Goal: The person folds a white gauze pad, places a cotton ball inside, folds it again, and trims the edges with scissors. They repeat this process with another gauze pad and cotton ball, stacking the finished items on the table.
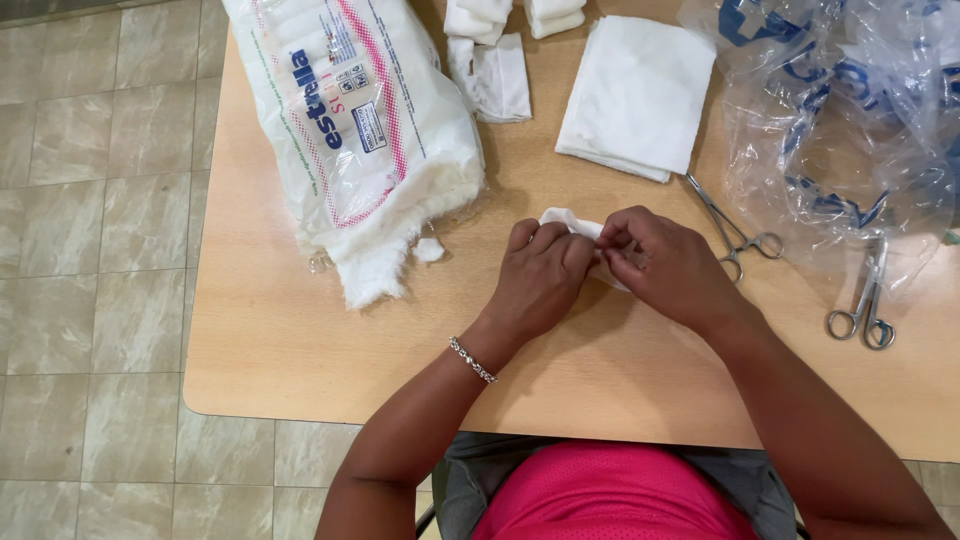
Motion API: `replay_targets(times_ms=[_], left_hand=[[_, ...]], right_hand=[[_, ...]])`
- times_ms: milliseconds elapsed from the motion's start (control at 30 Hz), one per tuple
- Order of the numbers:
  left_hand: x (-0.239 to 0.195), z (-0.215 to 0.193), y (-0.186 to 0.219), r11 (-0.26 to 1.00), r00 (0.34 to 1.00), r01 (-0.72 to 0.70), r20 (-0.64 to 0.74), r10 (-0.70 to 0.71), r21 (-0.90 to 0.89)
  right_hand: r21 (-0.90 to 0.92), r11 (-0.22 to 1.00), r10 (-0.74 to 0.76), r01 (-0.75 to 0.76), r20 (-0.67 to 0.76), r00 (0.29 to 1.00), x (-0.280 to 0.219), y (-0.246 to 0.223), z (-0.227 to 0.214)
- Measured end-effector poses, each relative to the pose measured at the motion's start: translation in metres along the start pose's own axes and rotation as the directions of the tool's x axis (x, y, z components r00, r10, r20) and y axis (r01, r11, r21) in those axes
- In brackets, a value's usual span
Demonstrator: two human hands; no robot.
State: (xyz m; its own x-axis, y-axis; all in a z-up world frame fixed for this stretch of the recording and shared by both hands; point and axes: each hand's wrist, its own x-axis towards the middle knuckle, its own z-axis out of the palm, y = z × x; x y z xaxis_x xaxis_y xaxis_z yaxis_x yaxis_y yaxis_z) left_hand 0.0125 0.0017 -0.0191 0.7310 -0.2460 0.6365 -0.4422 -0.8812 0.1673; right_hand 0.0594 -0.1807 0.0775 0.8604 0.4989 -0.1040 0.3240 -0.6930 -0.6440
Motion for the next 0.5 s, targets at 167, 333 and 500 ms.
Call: replay_targets(times_ms=[167, 333, 500], left_hand=[[0.010, -0.010, 0.000, 0.999, 0.999, 0.032, -0.017, -0.032, 0.019], [0.016, -0.006, -0.008, 0.999, 0.999, -0.032, -0.022, 0.032, -0.008], [0.030, -0.011, -0.013, 0.997, 0.995, 0.005, 0.098, 0.003, -0.073]], right_hand=[[-0.035, 0.996, -0.079, 0.079, -0.007, 0.997, -0.002, 0.006, 0.010], [0.010, 0.993, -0.119, 0.120, -0.072, 0.990, -0.001, 0.014, 0.008], [-0.038, 0.962, -0.271, 0.271, -0.268, 0.924, 0.003, 0.032, 0.003]])
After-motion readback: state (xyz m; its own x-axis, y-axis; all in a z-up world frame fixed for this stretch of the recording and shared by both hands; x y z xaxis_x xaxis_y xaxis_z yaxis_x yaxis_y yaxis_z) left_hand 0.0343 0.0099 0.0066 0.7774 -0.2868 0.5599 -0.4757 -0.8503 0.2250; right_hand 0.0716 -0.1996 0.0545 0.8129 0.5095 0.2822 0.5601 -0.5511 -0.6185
